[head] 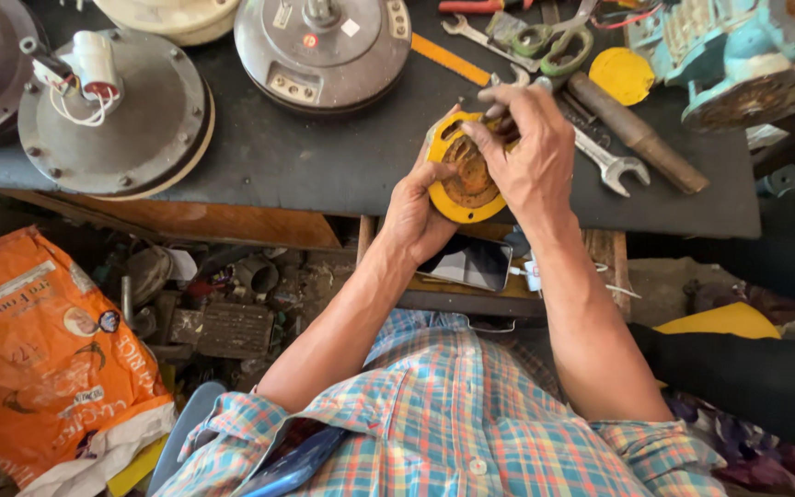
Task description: The person handles cash and a smartphone, then uses a wrench to tap a yellow circular electrical component. They scrape the component's surface with a small tool and apply liquid from a small bottle into its center. The person works at a cluttered workbench with various tools and motor parts.
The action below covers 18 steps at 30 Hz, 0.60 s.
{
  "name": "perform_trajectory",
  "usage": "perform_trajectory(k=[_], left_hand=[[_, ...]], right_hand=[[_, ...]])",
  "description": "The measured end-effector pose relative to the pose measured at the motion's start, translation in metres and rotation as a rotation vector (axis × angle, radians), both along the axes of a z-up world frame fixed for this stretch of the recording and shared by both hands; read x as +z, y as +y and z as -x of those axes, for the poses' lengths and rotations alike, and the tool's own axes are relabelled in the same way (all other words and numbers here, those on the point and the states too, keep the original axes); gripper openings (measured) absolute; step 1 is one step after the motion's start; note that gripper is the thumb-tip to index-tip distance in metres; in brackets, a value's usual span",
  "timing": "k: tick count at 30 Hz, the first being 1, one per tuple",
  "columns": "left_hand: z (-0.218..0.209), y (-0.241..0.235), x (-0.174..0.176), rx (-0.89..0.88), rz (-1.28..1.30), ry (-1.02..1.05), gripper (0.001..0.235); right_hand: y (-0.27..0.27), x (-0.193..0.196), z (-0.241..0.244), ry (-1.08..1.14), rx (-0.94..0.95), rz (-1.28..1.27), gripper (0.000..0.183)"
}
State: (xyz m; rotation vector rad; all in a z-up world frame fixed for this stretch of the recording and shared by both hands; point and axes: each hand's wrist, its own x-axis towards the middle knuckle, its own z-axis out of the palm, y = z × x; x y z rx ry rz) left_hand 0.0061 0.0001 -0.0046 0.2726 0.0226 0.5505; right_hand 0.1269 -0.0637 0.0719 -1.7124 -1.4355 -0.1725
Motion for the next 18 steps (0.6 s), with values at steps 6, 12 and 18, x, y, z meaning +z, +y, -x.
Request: perform_trajectory(k=[6, 12, 18], left_hand=[[0.000, 0.001, -0.001, 0.003, 0.004, 0.009, 0.077], [0.001, 0.000, 0.003, 0.002, -0.011, 0.046, 0.078], [0.006, 0.000, 0.009, -0.047, -0.077, 0.038, 0.075]], right_hand=[[-0.006, 0.000, 0.001, -0.148, 0.066, -0.064, 0.024], [-0.005, 0.000, 0.007, 0.046, 0.019, -0.091, 0.030], [-0.011, 0.006, 0.005, 0.024, -0.095, 0.000, 0.019]])
